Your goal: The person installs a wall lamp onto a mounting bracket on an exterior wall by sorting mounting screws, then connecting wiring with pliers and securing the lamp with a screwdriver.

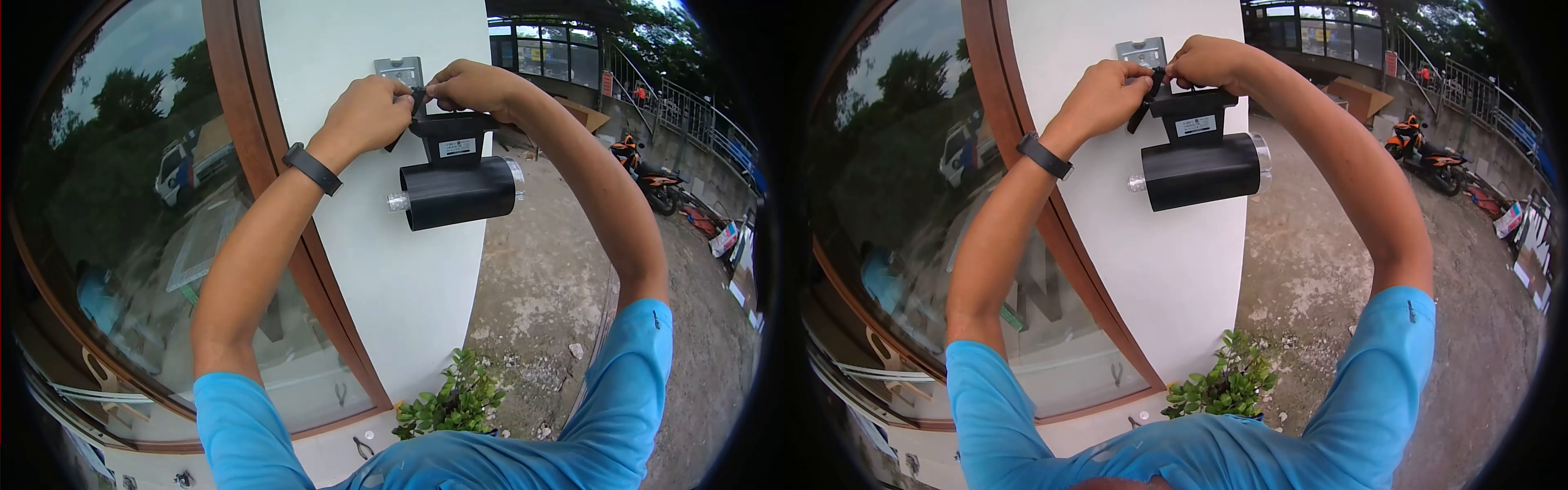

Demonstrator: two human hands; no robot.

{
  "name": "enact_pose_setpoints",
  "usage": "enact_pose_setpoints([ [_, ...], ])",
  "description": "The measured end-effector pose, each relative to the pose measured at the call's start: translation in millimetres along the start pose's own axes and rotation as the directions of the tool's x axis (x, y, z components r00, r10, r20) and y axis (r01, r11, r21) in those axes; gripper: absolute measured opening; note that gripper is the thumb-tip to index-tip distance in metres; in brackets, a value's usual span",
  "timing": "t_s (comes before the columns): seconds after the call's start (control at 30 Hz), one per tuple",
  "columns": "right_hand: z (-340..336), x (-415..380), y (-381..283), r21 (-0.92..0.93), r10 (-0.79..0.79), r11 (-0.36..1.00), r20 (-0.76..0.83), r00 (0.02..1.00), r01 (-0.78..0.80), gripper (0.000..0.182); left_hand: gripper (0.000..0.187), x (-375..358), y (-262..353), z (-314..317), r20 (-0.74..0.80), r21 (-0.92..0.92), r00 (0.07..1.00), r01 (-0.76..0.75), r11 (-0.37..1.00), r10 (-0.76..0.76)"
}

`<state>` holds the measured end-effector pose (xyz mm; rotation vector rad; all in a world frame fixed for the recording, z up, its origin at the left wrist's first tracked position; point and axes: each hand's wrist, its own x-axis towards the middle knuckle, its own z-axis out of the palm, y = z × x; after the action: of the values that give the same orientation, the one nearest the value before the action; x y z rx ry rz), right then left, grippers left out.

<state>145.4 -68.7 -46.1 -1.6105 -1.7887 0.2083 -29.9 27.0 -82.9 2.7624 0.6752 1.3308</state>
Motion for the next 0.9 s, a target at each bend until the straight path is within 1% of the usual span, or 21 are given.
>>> enact_pose_setpoints([
  [0.07, -3.4, 3.2, 2.9, 0.008, 0.007, 1.000, 0.012, 1.000, -0.007, 0.031, 0.033, 7.9, 8.8, -5.5, 0.104, -0.011, 0.993, 0.062, 0.998, -0.060],
  [0.17, 0.8, 6.3, 8.4, 0.026, -0.005, 1.000, -0.008, 1.000, 0.005, 0.030, 0.028, 16.8, 17.7, -16.9, 0.286, -0.150, 0.942, 0.225, 0.963, -0.176],
  [0.2, 1.8, 4.7, 5.4, 0.032, -0.014, 0.999, -0.024, 1.000, 0.015, 0.030, 0.026, 16.2, 17.7, -18.3, 0.304, -0.183, 0.929, 0.273, 0.944, -0.210],
  [0.3, 3.1, -4.2, -1.3, -0.136, -0.055, 0.990, -0.060, 0.997, 0.046, 0.030, 0.023, 15.0, 16.4, -28.8, 0.363, -0.281, 0.885, 0.403, 0.871, -0.292],
  [0.37, 5.8, 0.0, 7.1, -0.265, -0.187, 0.953, -0.126, 0.974, 0.149, 0.029, 0.024, 10.4, 18.9, -39.2, 0.417, -0.360, 0.851, 0.478, 0.802, -0.320],
  [0.47, 16.5, 10.8, 26.9, -0.417, -0.357, 0.875, -0.213, 0.909, 0.246, 0.027, 0.028, 5.1, 9.1, -33.2, 0.484, -0.376, 0.819, 0.512, 0.772, -0.308],
  [0.5, 17.1, 10.4, 25.3, -0.460, -0.410, 0.846, -0.240, 0.880, 0.269, 0.026, 0.029, 5.1, 6.2, -33.9, 0.458, -0.414, 0.834, 0.506, 0.757, -0.307],
  [0.6, 21.1, 5.7, 23.0, -0.540, -0.431, 0.810, -0.281, 0.857, 0.230, 0.022, 0.030, 3.7, 0.7, -34.0, 0.392, -0.523, 0.869, 0.481, 0.704, -0.302],
  [0.7, 24.8, 5.4, 21.5, -0.588, -0.429, 0.784, -0.282, 0.858, 0.198, 0.021, 0.030, 9.1, 1.7, -33.8, 0.339, -0.627, 0.896, 0.443, 0.641, -0.288],
  [0.77, 25.9, 4.3, 18.8, -0.578, -0.423, 0.793, -0.293, 0.858, 0.194, 0.021, 0.030, 22.2, 8.4, -30.6, 0.298, -0.686, 0.909, 0.416, 0.596, -0.292],
  [0.87, 24.3, 3.4, 16.3, -0.582, -0.439, 0.789, -0.313, 0.842, 0.195, 0.020, 0.025, 42.8, 18.7, -16.3, 0.231, -0.690, 0.912, 0.400, 0.603, -0.340],
  [0.9, 24.5, 3.4, 17.8, -0.585, -0.443, 0.788, -0.322, 0.837, 0.193, 0.020, 0.024, 44.1, 23.3, -14.7, 0.241, -0.655, 0.909, 0.412, 0.634, -0.341],
])
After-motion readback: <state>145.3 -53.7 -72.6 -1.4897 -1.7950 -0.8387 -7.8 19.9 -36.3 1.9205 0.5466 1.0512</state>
